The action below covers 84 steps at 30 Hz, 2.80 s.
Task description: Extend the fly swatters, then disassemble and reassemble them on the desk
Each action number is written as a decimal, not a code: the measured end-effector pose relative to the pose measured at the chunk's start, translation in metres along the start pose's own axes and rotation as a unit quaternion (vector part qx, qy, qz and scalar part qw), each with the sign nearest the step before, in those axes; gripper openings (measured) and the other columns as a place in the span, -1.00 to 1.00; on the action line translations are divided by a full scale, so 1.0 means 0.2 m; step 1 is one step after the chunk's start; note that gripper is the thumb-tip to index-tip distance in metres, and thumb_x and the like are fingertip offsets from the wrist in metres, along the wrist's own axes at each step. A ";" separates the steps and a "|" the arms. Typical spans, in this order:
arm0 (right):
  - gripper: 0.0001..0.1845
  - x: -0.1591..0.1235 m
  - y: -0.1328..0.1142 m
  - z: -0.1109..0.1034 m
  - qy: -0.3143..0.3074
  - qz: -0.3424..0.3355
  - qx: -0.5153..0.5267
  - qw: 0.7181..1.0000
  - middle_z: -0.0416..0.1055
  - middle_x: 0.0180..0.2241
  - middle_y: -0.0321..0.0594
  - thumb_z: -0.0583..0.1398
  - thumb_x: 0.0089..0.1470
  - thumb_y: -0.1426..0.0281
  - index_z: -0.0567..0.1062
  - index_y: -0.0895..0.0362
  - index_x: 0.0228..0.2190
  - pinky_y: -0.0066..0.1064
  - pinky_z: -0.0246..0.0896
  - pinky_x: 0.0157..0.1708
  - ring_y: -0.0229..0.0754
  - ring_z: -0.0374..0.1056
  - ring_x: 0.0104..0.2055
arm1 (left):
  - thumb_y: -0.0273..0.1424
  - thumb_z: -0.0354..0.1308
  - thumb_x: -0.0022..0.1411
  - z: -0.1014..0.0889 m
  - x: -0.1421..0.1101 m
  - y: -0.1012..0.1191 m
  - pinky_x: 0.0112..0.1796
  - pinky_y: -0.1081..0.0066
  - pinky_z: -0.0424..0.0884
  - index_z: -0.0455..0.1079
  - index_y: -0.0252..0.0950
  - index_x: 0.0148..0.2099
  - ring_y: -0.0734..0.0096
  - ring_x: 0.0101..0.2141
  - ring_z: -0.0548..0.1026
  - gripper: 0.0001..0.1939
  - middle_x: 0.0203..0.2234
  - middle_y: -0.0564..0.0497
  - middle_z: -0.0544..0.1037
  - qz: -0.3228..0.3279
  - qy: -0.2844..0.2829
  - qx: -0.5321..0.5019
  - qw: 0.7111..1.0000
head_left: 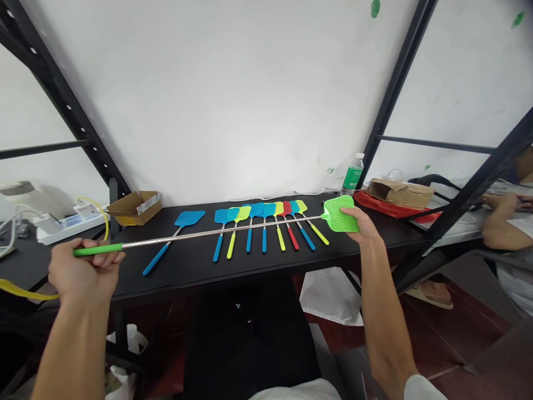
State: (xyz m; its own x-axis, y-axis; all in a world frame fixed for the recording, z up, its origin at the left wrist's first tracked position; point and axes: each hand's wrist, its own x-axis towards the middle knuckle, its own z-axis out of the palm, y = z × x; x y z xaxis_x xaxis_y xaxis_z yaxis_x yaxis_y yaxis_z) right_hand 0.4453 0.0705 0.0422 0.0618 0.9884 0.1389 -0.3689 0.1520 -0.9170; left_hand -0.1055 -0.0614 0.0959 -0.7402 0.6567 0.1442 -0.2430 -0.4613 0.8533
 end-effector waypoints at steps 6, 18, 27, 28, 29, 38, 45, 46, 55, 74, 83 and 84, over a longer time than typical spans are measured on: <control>-0.70 0.00 -0.01 0.02 0.014 0.004 0.002 1.000 0.59 -0.36 -0.22 0.40 -0.18 0.37 0.54 0.12 -0.31 -0.27 0.49 -0.35 -0.07 0.53 -0.36 | -0.45 0.01 0.00 0.01 -0.01 -0.01 -0.60 0.46 0.03 0.02 -0.24 -0.55 0.54 -0.71 -0.07 -0.80 -0.80 0.19 0.02 0.000 -0.015 -0.027 1.000; -0.66 -0.02 -0.03 0.08 0.000 -0.009 -0.031 0.999 0.60 -0.34 -0.18 0.42 -0.22 0.34 0.54 0.12 -0.33 -0.19 0.50 -0.27 0.04 0.55 -0.26 | -0.48 0.00 -0.04 0.03 -0.02 -0.02 -0.62 0.46 0.04 0.05 -0.24 -0.56 0.53 -0.72 -0.05 -0.84 -0.81 0.17 0.04 0.007 -0.059 -0.034 0.998; -0.66 -0.06 0.04 0.37 -0.071 0.038 -0.002 0.997 0.61 -0.31 -0.15 0.43 -0.23 0.31 0.55 0.12 -0.33 -0.16 0.49 -0.20 0.08 0.54 -0.18 | -0.42 0.01 0.16 0.28 -0.24 -0.15 -0.62 0.44 0.07 0.18 -0.23 -0.53 0.49 -0.73 0.01 -0.79 -0.85 0.16 0.05 -0.042 -0.144 -0.023 0.989; -0.66 -0.06 0.04 0.38 -0.073 0.038 0.005 0.997 0.61 -0.30 -0.16 0.43 -0.22 0.32 0.55 0.11 -0.32 -0.17 0.49 -0.21 0.08 0.54 -0.18 | -0.40 0.02 0.18 0.28 -0.25 -0.15 -0.61 0.44 0.09 0.20 -0.23 -0.51 0.49 -0.72 0.02 -0.79 -0.84 0.17 0.06 -0.044 -0.153 -0.017 0.987; -0.65 -0.07 0.03 0.37 -0.075 0.038 0.008 0.996 0.61 -0.30 -0.16 0.43 -0.22 0.32 0.55 0.11 -0.31 -0.17 0.49 -0.21 0.07 0.54 -0.19 | -0.38 0.03 0.20 0.28 -0.24 -0.15 -0.60 0.44 0.11 0.21 -0.23 -0.50 0.50 -0.71 0.03 -0.79 -0.84 0.17 0.07 -0.047 -0.162 -0.010 0.986; -0.71 -0.08 -0.05 0.21 -0.104 0.031 -0.055 0.993 0.60 -0.35 -0.13 0.42 -0.17 0.28 0.56 0.13 -0.36 -0.21 0.50 -0.28 0.08 0.56 -0.24 | -0.24 0.29 0.17 0.12 -0.14 -0.09 -0.55 0.44 0.06 0.49 -0.34 -0.26 0.55 -0.63 0.06 -0.76 -0.74 0.16 0.16 -0.045 -0.283 0.224 0.932; -0.63 -0.10 -0.03 0.17 -0.122 0.044 -0.042 0.991 0.60 -0.38 -0.16 0.43 -0.25 0.32 0.55 0.12 -0.31 -0.27 0.49 -0.44 0.03 0.56 -0.36 | -0.14 0.35 0.05 0.00 -0.07 -0.04 -0.53 0.44 0.03 0.53 -0.27 -0.18 0.45 -0.56 0.17 -0.64 -0.66 0.10 0.27 -0.030 -0.369 0.378 0.849; -0.61 -0.11 -0.03 0.16 -0.142 0.056 -0.048 0.987 0.60 -0.39 -0.15 0.43 -0.26 0.32 0.55 0.13 -0.31 -0.27 0.48 -0.50 0.02 0.55 -0.41 | -0.14 0.35 0.03 -0.02 -0.06 -0.03 -0.52 0.44 0.03 0.54 -0.27 -0.19 0.44 -0.56 0.19 -0.64 -0.65 0.10 0.29 -0.032 -0.381 0.400 0.833; -0.57 -0.16 -0.06 0.15 -0.195 0.100 -0.086 0.972 0.58 -0.44 -0.06 0.41 -0.26 0.34 0.56 0.20 -0.26 -0.36 0.33 -0.82 0.00 0.48 -0.58 | -0.10 0.32 0.03 -0.02 -0.06 0.01 -0.55 0.46 0.01 0.55 -0.26 -0.29 0.46 -0.59 0.15 -0.67 -0.67 0.10 0.23 -0.047 -0.432 0.447 0.782; -0.62 -0.17 -0.02 0.31 -0.258 0.099 -0.107 0.955 0.58 -0.48 -0.07 0.39 -0.12 0.32 0.57 0.26 -0.24 -0.40 0.39 -0.79 -0.05 0.48 -0.61 | -0.08 0.18 0.21 0.16 -0.25 -0.06 -0.58 0.43 -0.13 0.47 -0.25 -0.34 0.53 -0.60 -0.03 -0.67 -0.63 0.14 0.04 -0.030 -0.499 0.408 0.764; -0.56 -0.19 -0.05 0.32 -0.265 0.104 -0.106 0.953 0.58 -0.45 -0.07 0.38 -0.10 0.33 0.56 0.25 -0.15 -0.39 0.41 -0.78 0.00 0.52 -0.54 | -0.09 0.16 0.22 0.15 -0.25 -0.01 -0.59 0.43 -0.15 0.48 -0.24 -0.33 0.53 -0.60 -0.05 -0.69 -0.63 0.14 0.04 -0.010 -0.503 0.417 0.757; -0.56 -0.19 -0.05 0.33 -0.265 0.106 -0.107 0.952 0.58 -0.45 -0.06 0.38 -0.10 0.33 0.56 0.25 -0.14 -0.39 0.42 -0.77 0.00 0.52 -0.53 | -0.10 0.16 0.23 0.16 -0.26 -0.01 -0.59 0.44 -0.14 0.49 -0.24 -0.32 0.53 -0.60 -0.05 -0.69 -0.63 0.14 0.05 -0.002 -0.502 0.424 0.754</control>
State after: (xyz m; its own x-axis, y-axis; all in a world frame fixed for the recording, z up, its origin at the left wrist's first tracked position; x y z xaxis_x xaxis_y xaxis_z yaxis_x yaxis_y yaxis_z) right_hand 0.3853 0.0312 0.0713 -0.4908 0.8692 0.0590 -0.1202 -0.0005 -0.9927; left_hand -0.0472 -0.0750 0.1026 0.2113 0.9738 0.0839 0.5585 -0.1908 0.8073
